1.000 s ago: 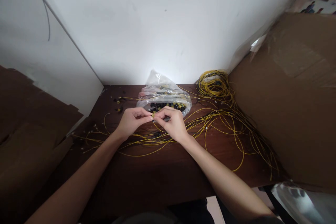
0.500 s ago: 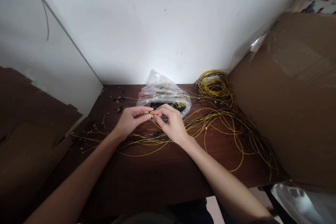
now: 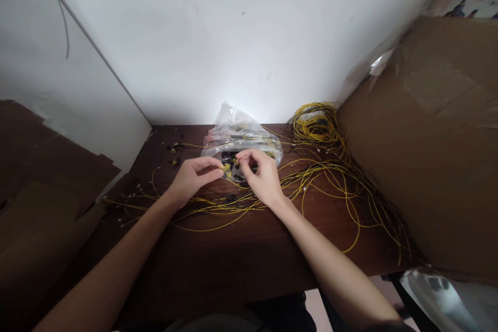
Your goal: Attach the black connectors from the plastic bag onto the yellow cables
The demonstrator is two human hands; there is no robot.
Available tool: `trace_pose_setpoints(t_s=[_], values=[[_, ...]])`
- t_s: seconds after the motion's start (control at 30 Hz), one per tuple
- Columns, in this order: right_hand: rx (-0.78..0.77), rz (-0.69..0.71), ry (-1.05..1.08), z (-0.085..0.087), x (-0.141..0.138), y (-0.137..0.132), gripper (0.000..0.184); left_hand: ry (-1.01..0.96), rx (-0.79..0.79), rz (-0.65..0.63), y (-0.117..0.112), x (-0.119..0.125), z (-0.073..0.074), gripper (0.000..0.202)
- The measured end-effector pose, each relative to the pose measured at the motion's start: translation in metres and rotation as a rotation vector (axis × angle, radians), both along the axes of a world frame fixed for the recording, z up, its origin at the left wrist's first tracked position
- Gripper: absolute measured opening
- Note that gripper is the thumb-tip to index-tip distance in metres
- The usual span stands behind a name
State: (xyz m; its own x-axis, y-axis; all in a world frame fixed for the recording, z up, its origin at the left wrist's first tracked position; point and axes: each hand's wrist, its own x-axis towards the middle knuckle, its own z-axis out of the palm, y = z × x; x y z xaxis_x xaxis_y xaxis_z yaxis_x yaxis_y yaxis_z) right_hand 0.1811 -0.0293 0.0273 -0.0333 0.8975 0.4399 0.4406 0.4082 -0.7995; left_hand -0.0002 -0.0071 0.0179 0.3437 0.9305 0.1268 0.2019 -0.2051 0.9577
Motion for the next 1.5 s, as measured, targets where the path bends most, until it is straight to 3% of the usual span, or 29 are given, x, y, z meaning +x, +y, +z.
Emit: trace_pose_setpoints(t_s=[0.43,0.8,1.0,1.27,1.5], values=[[0.024,0.001,-0.112,-0.002,0.002,0.001,0.012,0.031,-0.002,-0.119,-0.001,-0.001,0.005,0.02],[0.066,0.021,-0.586,-0.016,0.009,0.005,0.019,0.003,-0.167,-0.306,-0.001,-0.003,0.007,0.024],[0.051,-0.055,-0.684,-0.013,0.008,0.005,0.012,-0.009,-0.172,-0.321,-0.002,-0.002,0.008,0.025],[0.042,-0.041,-0.601,-0.012,0.007,0.005,0.009,0.04,-0.135,-0.248,-0.002,0.0,0.007,0.024],[-0.087,0.062,-0.07,-0.004,0.003,0.005,0.006,0.027,-0.161,-0.181,0.0,0.0,0.0,0.034]])
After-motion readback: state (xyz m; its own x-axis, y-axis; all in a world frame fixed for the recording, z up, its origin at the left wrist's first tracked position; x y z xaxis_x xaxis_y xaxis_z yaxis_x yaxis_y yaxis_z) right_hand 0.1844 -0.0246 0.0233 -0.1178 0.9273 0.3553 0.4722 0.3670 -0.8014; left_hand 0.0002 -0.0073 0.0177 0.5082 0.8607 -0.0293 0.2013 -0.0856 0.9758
